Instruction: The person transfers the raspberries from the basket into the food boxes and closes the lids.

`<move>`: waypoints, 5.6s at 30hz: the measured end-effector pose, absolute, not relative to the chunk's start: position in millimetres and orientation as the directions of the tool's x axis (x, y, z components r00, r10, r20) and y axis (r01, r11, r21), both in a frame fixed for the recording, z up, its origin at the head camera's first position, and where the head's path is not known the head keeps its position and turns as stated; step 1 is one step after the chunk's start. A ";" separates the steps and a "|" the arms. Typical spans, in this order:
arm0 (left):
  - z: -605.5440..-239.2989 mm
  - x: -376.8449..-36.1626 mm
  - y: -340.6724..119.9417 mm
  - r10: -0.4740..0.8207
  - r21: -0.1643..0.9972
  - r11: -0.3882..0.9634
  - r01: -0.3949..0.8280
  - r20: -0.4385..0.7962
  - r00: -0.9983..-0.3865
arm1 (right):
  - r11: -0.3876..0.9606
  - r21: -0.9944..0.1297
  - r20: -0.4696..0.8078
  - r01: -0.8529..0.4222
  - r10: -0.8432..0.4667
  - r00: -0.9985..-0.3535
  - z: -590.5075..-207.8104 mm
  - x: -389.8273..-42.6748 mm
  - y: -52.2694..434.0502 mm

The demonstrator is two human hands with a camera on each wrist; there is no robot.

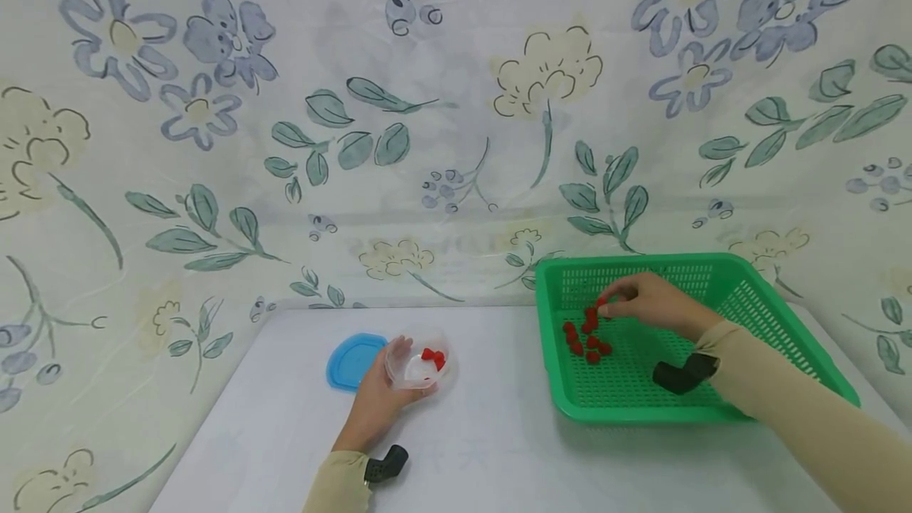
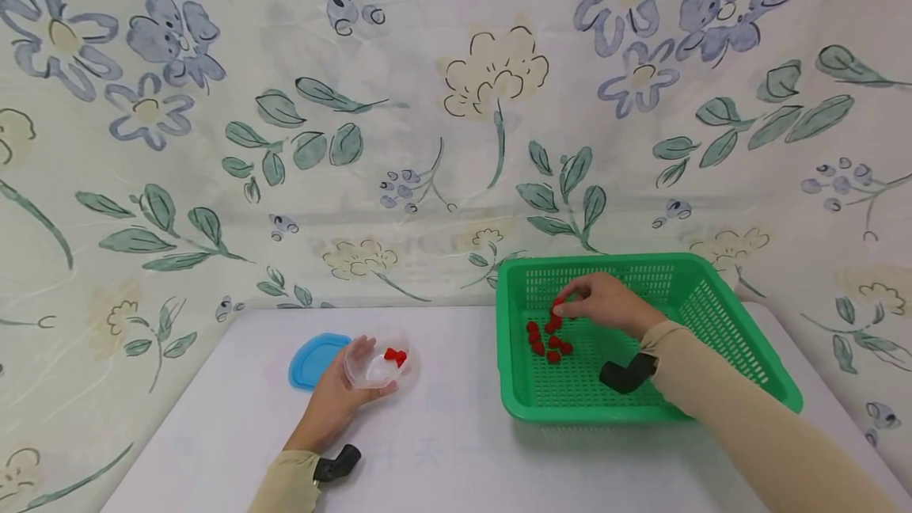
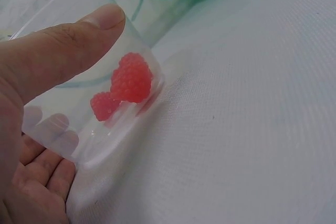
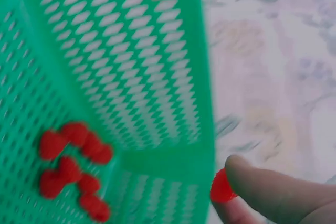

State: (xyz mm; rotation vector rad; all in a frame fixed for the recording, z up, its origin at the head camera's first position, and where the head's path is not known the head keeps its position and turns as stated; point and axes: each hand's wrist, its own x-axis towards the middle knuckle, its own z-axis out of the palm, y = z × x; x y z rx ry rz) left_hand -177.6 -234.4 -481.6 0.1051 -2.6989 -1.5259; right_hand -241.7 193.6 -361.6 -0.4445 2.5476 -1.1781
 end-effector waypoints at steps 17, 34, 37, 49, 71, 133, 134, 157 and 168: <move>-482.6 -178.2 -235.4 -0.081 0.857 0.514 -0.039 0.003 -0.997 | 0.641 -0.722 0.018 -0.263 -0.362 -0.932 -343.3 -205.7 156.9; -482.9 -178.5 -235.3 -0.074 0.852 0.523 -0.031 0.010 -0.997 | 0.589 -0.699 0.218 -0.405 -0.363 -0.906 -359.1 -184.3 104.6; -483.6 -178.9 -235.7 -0.068 0.856 0.517 -0.017 0.021 -0.997 | 0.591 -0.691 0.239 -0.416 -0.356 -0.903 -361.7 -182.4 92.9; -483.8 -177.9 -235.6 -0.070 0.864 0.504 -0.022 0.016 -0.997 | 0.576 -0.707 0.283 -0.409 -0.299 -0.911 -374.5 -173.0 46.5; -484.1 -179.2 -235.3 -0.073 0.848 0.528 -0.029 0.011 -0.997 | 0.606 -0.706 0.237 -0.367 -0.287 -0.928 -397.8 -172.4 -14.7; -483.1 -178.4 -235.2 -0.050 0.853 0.521 0.003 0.034 -0.998 | 0.616 -0.672 0.241 -0.411 -0.343 -0.908 -420.0 -188.5 -48.2; -483.1 -178.3 -235.0 -0.051 0.853 0.522 0.003 0.034 -0.998 | 0.612 -0.670 0.249 -0.419 -0.346 -0.904 -417.9 -187.2 -46.9; -485.8 -179.2 -234.2 -0.071 0.864 0.503 -0.029 0.008 -0.997 | 0.610 -0.612 0.396 -0.502 -0.314 -0.863 -372.8 -176.2 7.2; -485.7 -180.5 -236.2 -0.064 0.856 0.516 -0.021 0.014 -0.998 | 0.596 -0.665 0.356 -0.451 -0.278 -0.892 -363.3 -184.5 46.2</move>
